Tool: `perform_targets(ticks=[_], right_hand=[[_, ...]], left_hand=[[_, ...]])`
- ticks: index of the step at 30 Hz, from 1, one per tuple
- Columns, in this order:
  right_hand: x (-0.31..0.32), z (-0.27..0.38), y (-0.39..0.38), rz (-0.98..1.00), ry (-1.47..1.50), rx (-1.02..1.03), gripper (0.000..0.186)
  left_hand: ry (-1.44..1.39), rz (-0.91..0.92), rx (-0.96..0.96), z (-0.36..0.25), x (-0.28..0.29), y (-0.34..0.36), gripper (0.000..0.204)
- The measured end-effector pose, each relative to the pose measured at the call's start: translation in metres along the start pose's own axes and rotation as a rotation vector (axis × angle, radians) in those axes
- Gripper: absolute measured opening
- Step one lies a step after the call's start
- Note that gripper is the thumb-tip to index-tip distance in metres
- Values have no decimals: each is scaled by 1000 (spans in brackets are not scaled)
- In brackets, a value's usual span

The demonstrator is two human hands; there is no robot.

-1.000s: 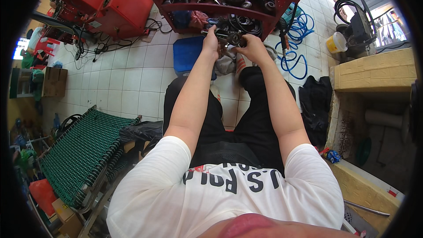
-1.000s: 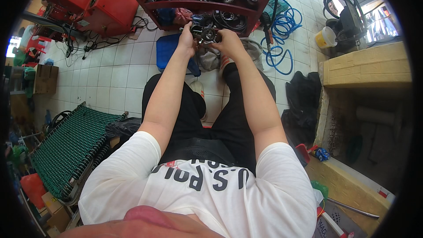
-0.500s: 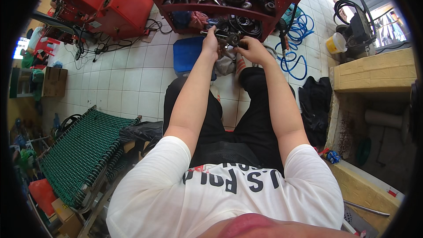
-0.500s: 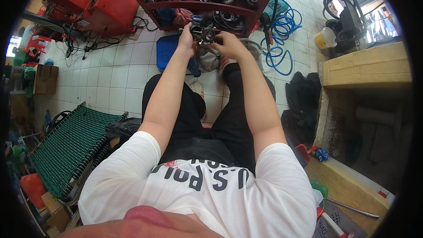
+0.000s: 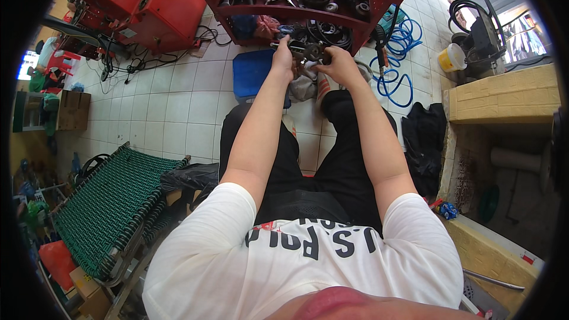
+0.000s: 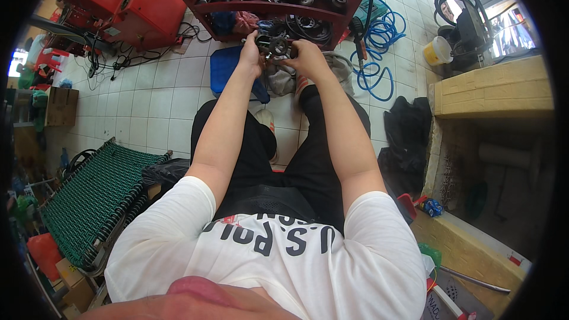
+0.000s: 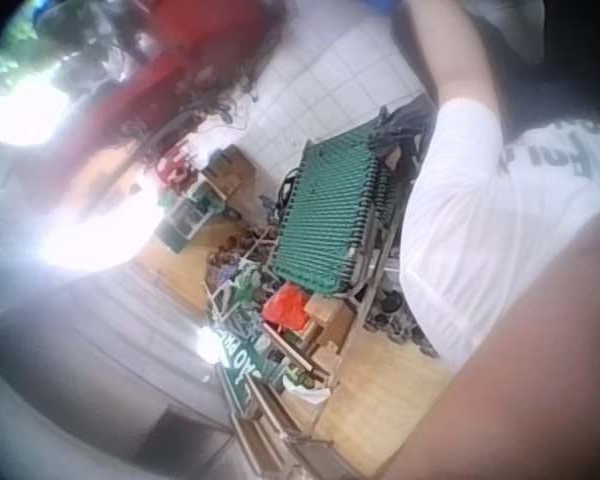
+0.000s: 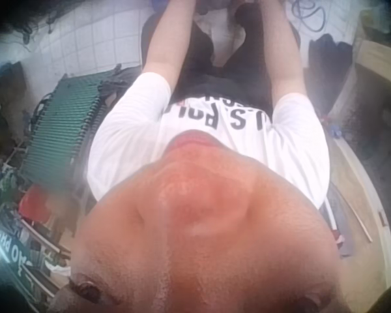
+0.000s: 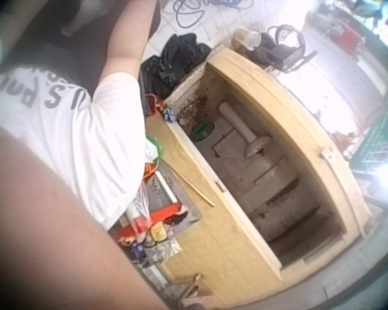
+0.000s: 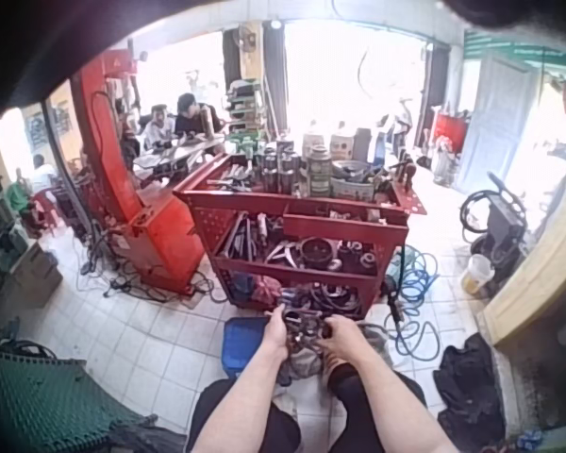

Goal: The person holds and turns a metal component by hand while sitting on the floor, placing it on a cloth and then picking up a separate metal rod.

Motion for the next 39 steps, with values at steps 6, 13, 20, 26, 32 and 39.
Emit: perform_targets(ticks=[6,13,20,26,32,39], right_hand=[[-3,-16,3,-104,34,-9,42],[-10,-51,17,32,620,-384,37],[-2,-34,11,201,1398,-443,28],[8,-30,10,220,1592,-386,31],[3,-49,16,255,1609,-425,33],[0,-48,17,255,1610,-441,31]], left_hand=[[17,23,21,-1,-3,-2,48],[-22,49,25,-3,-9,-4,49],[-47,55,35,-10,-12,-14,49],[-30,52,48,-12,-14,-17,51],[-10,41,38,-12,-18,-21,52],[-11,60,48,-12,-15,-18,53]])
Point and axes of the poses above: each hand's wrist, its own y-axis towards the middle knuckle, its own x-axis out of the back of the hand, z = x × y, the point moved 5 cm from there along y, towards the middle knuckle, and after that the axes turned 11 degrees about -x, right-handed, at the moved point
